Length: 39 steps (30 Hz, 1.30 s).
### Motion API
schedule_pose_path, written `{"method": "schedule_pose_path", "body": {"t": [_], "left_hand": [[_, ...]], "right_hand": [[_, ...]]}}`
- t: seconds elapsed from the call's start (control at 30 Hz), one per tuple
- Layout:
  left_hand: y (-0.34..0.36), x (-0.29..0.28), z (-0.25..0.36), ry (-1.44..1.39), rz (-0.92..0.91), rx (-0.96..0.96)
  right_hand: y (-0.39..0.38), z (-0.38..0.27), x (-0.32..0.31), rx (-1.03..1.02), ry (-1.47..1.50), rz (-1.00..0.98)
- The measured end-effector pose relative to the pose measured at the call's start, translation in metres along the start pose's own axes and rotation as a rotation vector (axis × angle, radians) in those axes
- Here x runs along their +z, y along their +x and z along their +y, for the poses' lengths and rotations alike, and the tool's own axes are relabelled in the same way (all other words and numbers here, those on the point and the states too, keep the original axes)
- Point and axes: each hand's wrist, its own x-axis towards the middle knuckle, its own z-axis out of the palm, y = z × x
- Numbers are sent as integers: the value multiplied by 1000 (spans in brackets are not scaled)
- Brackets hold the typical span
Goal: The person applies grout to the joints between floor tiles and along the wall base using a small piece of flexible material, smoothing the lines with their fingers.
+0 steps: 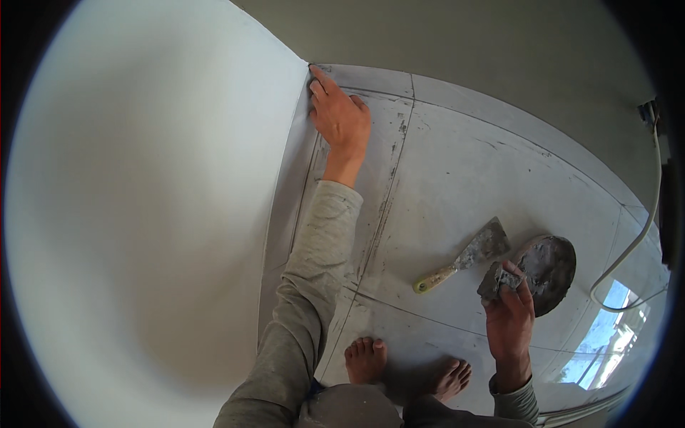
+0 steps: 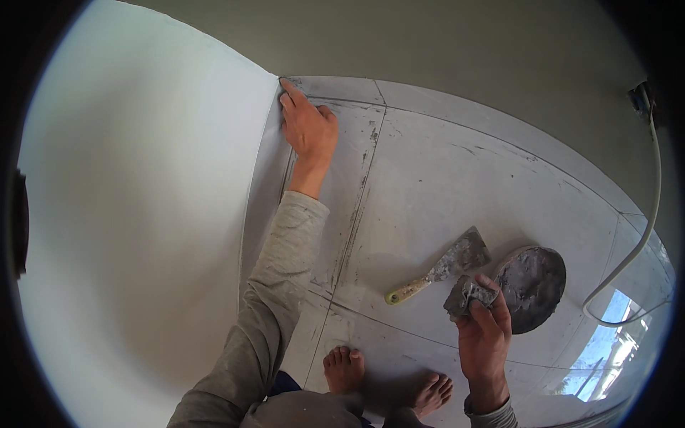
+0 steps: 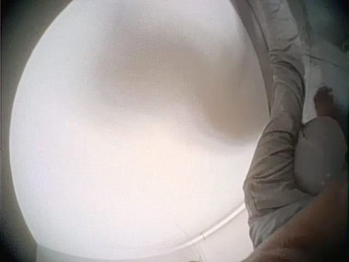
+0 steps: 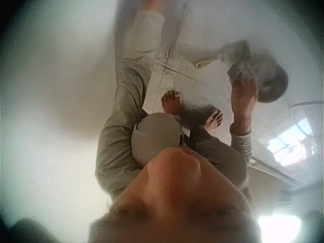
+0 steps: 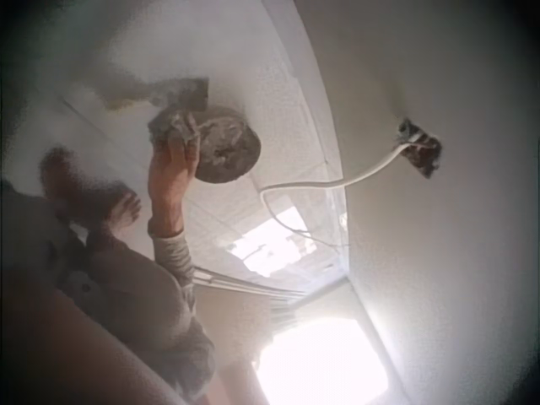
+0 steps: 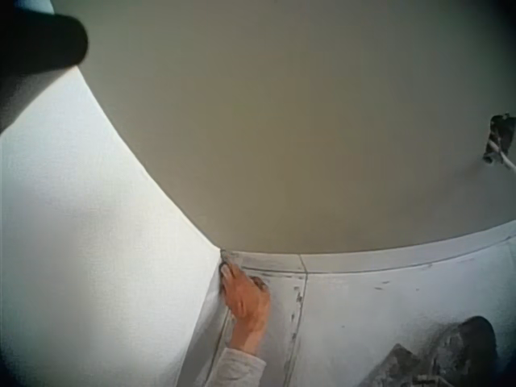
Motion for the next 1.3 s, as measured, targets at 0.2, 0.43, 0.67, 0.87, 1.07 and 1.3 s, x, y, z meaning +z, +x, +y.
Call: {"method": "schedule_pose_path", "body": {"t": [0.2, 0.43, 0.67, 0.87, 1.07, 1.3], "left_hand": [[1, 4, 0, 67, -39, 3], [-2, 8, -2, 124, -85, -9], [-5, 10, -7, 118, -64, 48], [-14, 5, -13, 109, -147, 12], [-19, 3, -23, 140, -146, 118], [9, 9, -26, 286, -301, 180]], "right_hand": [[1, 0, -2, 10, 5, -34], [0, -1, -1, 3, 11, -13], [1, -2, -3, -14, 6, -10], [0, -5, -5, -17, 8, -8], [0, -4, -9, -21, -4, 5], [2, -3, -6, -12, -14, -14]]}}
